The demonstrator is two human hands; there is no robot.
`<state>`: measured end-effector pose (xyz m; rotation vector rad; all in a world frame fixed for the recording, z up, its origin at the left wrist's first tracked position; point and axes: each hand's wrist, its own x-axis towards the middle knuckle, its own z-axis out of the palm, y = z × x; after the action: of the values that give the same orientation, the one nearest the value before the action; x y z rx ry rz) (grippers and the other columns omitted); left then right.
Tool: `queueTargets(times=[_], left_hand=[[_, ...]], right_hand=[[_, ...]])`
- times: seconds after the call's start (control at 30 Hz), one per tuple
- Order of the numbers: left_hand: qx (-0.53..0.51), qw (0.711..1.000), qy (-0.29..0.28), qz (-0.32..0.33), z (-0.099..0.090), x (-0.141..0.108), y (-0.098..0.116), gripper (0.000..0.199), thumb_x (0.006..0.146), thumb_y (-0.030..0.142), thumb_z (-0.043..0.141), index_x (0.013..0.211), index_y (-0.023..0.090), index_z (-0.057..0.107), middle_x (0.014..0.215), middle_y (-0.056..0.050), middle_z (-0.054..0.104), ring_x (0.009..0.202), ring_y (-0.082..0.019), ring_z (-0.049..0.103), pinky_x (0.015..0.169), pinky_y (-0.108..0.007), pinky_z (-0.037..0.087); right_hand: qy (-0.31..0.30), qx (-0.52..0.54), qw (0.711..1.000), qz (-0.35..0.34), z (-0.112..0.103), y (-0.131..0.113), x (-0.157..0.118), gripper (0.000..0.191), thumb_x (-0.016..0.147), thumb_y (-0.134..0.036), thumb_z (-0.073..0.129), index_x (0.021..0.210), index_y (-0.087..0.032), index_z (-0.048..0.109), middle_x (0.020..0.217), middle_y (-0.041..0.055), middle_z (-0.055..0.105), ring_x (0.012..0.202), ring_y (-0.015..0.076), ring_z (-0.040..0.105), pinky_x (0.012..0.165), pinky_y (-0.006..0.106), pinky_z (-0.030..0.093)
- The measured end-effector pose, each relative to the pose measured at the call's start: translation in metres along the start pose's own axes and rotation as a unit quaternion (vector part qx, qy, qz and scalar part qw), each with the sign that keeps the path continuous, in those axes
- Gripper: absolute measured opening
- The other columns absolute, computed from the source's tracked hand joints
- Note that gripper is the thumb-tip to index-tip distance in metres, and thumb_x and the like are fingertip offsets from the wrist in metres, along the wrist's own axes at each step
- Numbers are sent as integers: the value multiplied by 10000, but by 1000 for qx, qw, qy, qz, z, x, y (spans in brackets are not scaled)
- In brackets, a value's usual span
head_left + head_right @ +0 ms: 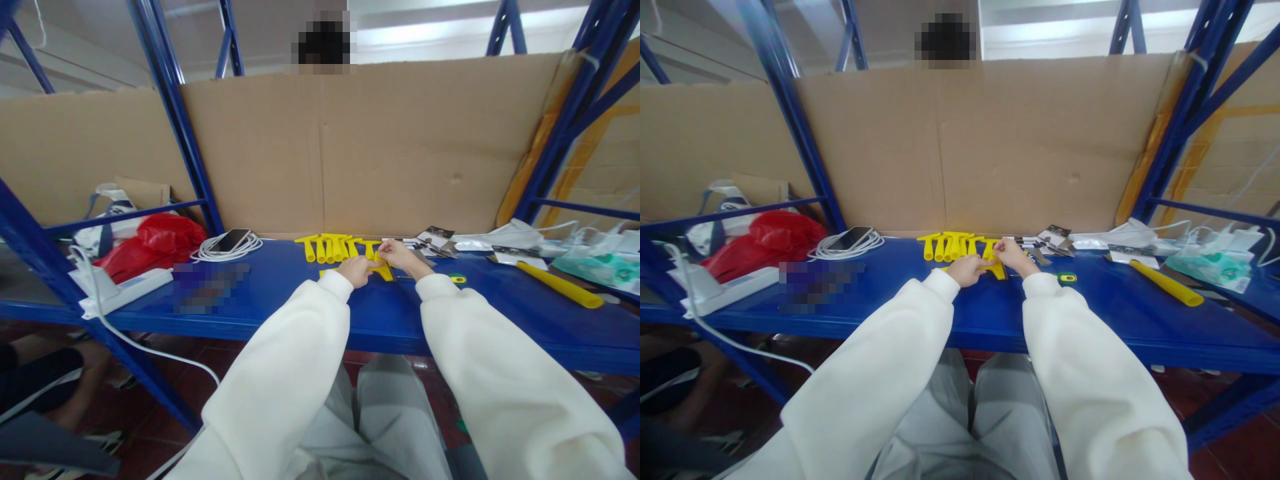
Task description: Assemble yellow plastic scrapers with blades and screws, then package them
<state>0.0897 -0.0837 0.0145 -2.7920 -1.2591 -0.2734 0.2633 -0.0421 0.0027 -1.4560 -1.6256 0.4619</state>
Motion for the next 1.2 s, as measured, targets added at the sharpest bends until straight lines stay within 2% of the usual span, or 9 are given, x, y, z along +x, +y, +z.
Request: queueTargets(times=[0.2,0.37,0.57,0.63,0.7,0.83,0.97,1.07,1.2], left_hand=[[-5,1000,8,-2,1,0,0,464,954,207,504,1403,289,588,1241,-114,677,1169,-255,644,991,-343,485],[-13,1000,16,0,1,0,0,466,950,197,509,1400,285,593,1247,-119,674,1170,-265,643,988,-353,487],[-31,999,35,0,2,1,-2,475,943,170,510,1398,275,597,1208,-113,681,1144,-251,649,1002,-343,481],[-35,998,45,-7,3,2,-3,478,940,164,513,1400,267,596,1190,-116,684,1120,-247,654,1002,-344,480],[-39,998,54,-17,3,3,-4,477,941,164,511,1401,253,595,1174,-126,687,1100,-249,654,1000,-352,479],[-52,995,78,-30,4,5,-5,472,940,164,509,1398,228,599,1135,-145,699,1072,-255,656,991,-367,482],[-39,995,84,-20,4,5,-6,483,943,168,491,1414,233,580,1170,-132,695,1085,-240,647,985,-353,486],[-28,996,84,-17,3,4,-4,502,951,175,470,1441,256,547,1189,-117,683,1111,-240,639,975,-352,495],[-10,996,80,-36,3,2,0,573,968,180,440,1536,242,399,1302,-146,625,1185,-273,613,968,-382,501]], right_hand=[[6,12,999,-30,1,6,2,188,662,-10,555,676,-194,519,620,-42,540,627,115,543,701,248,499],[3,-6,999,-34,1,6,2,146,702,-57,569,663,-193,535,639,-19,579,690,137,583,746,270,510],[100,-10,995,14,-5,1,0,129,746,-61,541,712,-186,550,746,12,638,764,145,606,819,287,505],[107,-1,994,33,-8,-2,-3,124,747,-61,554,713,-179,566,714,4,631,745,144,608,804,279,506],[74,22,995,60,-11,-7,-9,125,758,-60,576,703,-173,577,635,-14,599,657,130,587,733,255,509],[-46,109,984,131,-15,-18,-22,159,823,-71,585,691,-161,586,498,-37,536,463,93,493,531,207,469],[-128,194,960,158,-17,-25,-29,151,869,-86,591,732,-151,601,522,4,616,479,117,582,510,212,501],[-140,222,951,167,-20,-25,-28,110,883,-136,629,775,-139,611,555,38,663,503,138,631,522,226,530],[-126,229,953,155,-19,-25,-28,117,898,-163,641,788,-132,617,574,52,681,500,133,639,513,218,532]])
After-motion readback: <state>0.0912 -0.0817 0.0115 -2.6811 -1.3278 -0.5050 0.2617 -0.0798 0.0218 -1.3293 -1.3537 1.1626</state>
